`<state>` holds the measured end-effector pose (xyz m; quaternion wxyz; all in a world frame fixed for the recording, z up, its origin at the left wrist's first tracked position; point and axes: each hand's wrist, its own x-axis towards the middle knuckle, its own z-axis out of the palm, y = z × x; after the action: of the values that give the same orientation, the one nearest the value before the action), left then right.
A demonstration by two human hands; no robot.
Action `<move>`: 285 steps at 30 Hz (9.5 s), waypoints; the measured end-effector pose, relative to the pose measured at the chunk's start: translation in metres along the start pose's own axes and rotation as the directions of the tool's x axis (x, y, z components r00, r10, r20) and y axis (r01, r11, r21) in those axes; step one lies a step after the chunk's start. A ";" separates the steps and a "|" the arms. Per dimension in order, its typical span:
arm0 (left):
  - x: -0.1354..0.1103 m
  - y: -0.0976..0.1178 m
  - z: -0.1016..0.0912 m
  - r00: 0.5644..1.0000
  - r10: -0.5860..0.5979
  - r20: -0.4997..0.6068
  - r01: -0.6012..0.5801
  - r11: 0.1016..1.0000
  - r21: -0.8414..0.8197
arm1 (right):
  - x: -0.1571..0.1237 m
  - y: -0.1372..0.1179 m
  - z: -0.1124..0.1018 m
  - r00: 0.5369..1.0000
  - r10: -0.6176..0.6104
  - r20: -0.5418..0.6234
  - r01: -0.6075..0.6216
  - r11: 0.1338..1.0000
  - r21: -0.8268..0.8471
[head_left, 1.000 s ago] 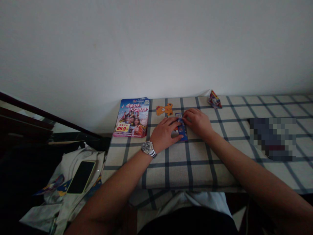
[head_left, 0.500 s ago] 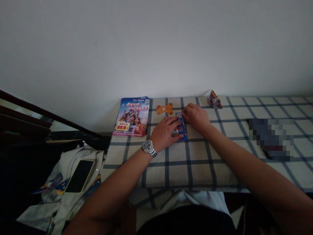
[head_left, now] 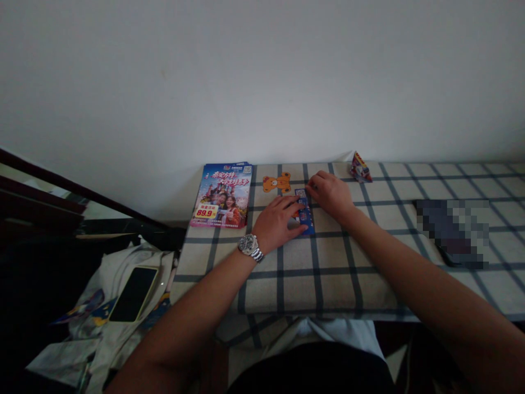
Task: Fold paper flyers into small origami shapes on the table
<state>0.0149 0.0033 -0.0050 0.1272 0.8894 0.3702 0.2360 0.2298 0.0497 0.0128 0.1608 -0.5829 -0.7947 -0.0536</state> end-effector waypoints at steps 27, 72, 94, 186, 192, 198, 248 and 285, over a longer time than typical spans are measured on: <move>0.000 0.001 0.000 1.000 -0.018 -0.008 0.018 1.000 -0.012 | -0.009 0.008 -0.006 0.995 -0.066 0.069 0.058 0.992 0.111; 0.000 0.000 0.002 1.000 -0.006 -0.017 0.005 1.000 -0.004 | -0.059 0.004 -0.014 0.980 -0.192 0.044 0.171 0.941 0.291; 0.000 -0.002 0.003 1.000 -0.006 -0.014 0.006 1.000 -0.015 | -0.082 0.012 -0.016 0.953 -0.299 0.045 0.266 0.901 0.342; -0.006 -0.013 -0.009 0.999 -0.007 -0.052 0.007 1.000 0.005 | -0.050 0.014 0.013 0.942 -0.312 -0.126 0.336 0.842 0.422; -0.006 -0.015 -0.007 0.998 0.009 -0.061 -0.008 1.000 0.014 | -0.051 0.014 0.011 0.934 -0.341 -0.106 0.352 0.830 0.433; -0.006 -0.016 -0.007 0.998 0.005 -0.065 -0.004 1.000 0.016 | -0.050 0.014 0.010 0.936 -0.333 -0.110 0.347 0.832 0.432; -0.005 -0.004 -0.012 0.972 -0.156 -0.176 0.160 0.987 0.004 | -0.059 -0.008 -0.015 0.918 -0.396 -0.028 0.393 0.895 0.210; -0.006 0.007 -0.014 0.980 -0.035 -0.196 0.010 0.992 -0.128 | -0.054 -0.013 -0.015 0.932 -0.353 -0.085 0.359 0.859 0.365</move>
<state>0.0077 -0.0051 0.0079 0.1483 0.8476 0.3752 0.3446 0.2348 -0.0075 0.0113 0.2625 -0.3842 -0.8827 0.0660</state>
